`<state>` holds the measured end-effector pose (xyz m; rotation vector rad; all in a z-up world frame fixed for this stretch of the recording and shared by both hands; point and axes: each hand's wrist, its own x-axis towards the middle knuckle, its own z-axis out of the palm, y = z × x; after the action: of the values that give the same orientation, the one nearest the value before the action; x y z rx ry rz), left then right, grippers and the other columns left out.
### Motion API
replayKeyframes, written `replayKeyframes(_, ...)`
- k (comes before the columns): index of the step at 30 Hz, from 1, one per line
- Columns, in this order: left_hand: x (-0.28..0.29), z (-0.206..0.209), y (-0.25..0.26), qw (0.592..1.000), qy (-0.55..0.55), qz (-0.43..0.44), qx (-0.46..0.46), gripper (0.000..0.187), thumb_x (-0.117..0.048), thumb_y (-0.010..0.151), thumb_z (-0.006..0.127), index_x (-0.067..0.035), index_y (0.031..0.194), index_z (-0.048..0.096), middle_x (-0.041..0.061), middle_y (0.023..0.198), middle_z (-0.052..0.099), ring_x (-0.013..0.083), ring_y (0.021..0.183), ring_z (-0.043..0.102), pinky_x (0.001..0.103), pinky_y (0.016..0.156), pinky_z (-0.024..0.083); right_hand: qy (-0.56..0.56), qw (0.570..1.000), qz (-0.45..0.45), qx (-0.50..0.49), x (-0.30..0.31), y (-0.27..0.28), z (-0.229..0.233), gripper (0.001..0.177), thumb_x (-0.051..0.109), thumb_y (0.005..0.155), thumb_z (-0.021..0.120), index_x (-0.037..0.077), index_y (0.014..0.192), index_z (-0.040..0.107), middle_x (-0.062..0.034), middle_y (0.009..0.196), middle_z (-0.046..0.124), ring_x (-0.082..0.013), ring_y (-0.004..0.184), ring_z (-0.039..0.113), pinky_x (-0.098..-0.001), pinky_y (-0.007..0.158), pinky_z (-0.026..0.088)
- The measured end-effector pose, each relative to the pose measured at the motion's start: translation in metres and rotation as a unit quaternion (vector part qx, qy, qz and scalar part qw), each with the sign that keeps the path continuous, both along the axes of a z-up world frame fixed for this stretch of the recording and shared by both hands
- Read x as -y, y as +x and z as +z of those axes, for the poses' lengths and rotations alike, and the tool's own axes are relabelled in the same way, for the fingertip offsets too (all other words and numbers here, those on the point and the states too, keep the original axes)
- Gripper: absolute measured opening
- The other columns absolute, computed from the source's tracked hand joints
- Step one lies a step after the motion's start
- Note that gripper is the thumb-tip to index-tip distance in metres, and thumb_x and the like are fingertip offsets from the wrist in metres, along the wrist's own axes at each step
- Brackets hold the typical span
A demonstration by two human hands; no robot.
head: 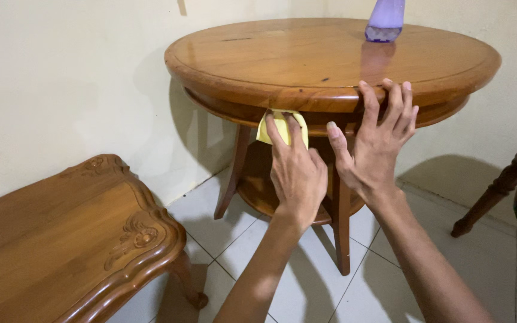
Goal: The person sprays a purple cleaning solution onto a round wooden table and wipes the surface with a yellow cloth. They move around the table, cleaning the top and edges, then wipe the lower shelf and legs.
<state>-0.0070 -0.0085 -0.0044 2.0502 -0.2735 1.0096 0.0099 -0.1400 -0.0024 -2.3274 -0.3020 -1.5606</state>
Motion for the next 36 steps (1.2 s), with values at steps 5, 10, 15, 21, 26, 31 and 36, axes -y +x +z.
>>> replayKeyframes(5,0.020,-0.013,-0.001,0.994,0.100,-0.006,0.041,0.072,-0.009,0.085,0.069,0.002,0.149,0.038,0.033,0.157,0.021,0.0509,0.118,0.057,0.054,0.097,0.053,0.008,1.000,0.024,0.017,0.001,0.001,0.000,0.080,0.066,0.107,0.030,0.007,0.160,0.040,-0.0248,0.162,0.027,-0.0463,0.158,0.013,-0.0694,0.125,0.008)
replayKeyframes(10,0.011,-0.020,0.012,0.971,0.234,0.048,0.017,0.080,-0.007,0.079,0.065,-0.002,0.153,0.037,0.029,0.157,0.026,0.0438,0.110,0.060,0.051,0.091,0.055,-0.012,0.998,0.056,0.015,0.013,-0.004,0.000,0.091,0.075,0.104,0.015,0.009,0.160,0.043,-0.0228,0.161,0.030,-0.0441,0.156,0.015,-0.0661,0.125,0.007)
replayKeyframes(15,-0.018,-0.035,0.018,0.954,0.271,0.093,0.083,0.075,-0.001,0.084,0.062,-0.012,0.156,0.044,0.018,0.161,0.037,0.0314,0.102,0.064,0.044,0.085,0.058,-0.029,0.998,0.050,0.008,0.019,-0.007,-0.001,0.093,0.077,0.103,0.013,0.011,0.161,0.042,-0.0209,0.161,0.030,-0.0427,0.156,0.016,-0.0648,0.124,0.009)
replayKeyframes(21,-0.070,-0.031,0.041,0.946,0.270,0.147,0.105,0.072,-0.001,0.084,0.062,-0.014,0.153,0.047,0.017,0.159,0.042,0.0285,0.094,0.062,0.041,0.079,0.057,-0.023,0.999,0.044,0.009,0.016,-0.004,0.000,0.094,0.079,0.102,0.014,0.011,0.161,0.042,-0.0206,0.162,0.030,-0.0424,0.156,0.015,-0.0648,0.125,0.008)
replayKeyframes(26,-0.080,-0.038,0.061,0.953,0.243,0.127,0.133,0.067,-0.002,0.092,0.063,-0.017,0.155,0.046,0.016,0.160,0.042,0.0288,0.103,0.061,0.044,0.094,0.057,-0.026,0.999,0.045,0.003,0.019,-0.004,-0.004,0.095,0.079,0.101,0.014,0.011,0.162,0.040,-0.0219,0.163,0.028,-0.0431,0.157,0.013,-0.0657,0.125,0.007)
replayKeyframes(31,-0.025,-0.051,0.058,0.957,0.206,0.085,0.187,0.070,-0.006,0.089,0.063,-0.024,0.155,0.046,0.018,0.158,0.039,0.0345,0.116,0.061,0.046,0.099,0.053,-0.019,0.999,0.036,0.001,0.017,-0.002,-0.005,0.096,0.080,0.101,0.017,0.011,0.163,0.039,-0.0233,0.164,0.027,-0.0430,0.158,0.013,-0.0659,0.125,0.007)
replayKeyframes(36,0.009,-0.048,0.035,0.954,0.226,0.005,0.198,0.075,-0.003,0.088,0.063,-0.027,0.157,0.044,0.009,0.162,0.040,0.0295,0.103,0.060,0.042,0.091,0.055,-0.024,0.999,0.037,-0.003,0.018,-0.003,-0.003,0.096,0.080,0.100,0.017,0.011,0.163,0.039,-0.0217,0.165,0.027,-0.0430,0.158,0.013,-0.0652,0.125,0.007)
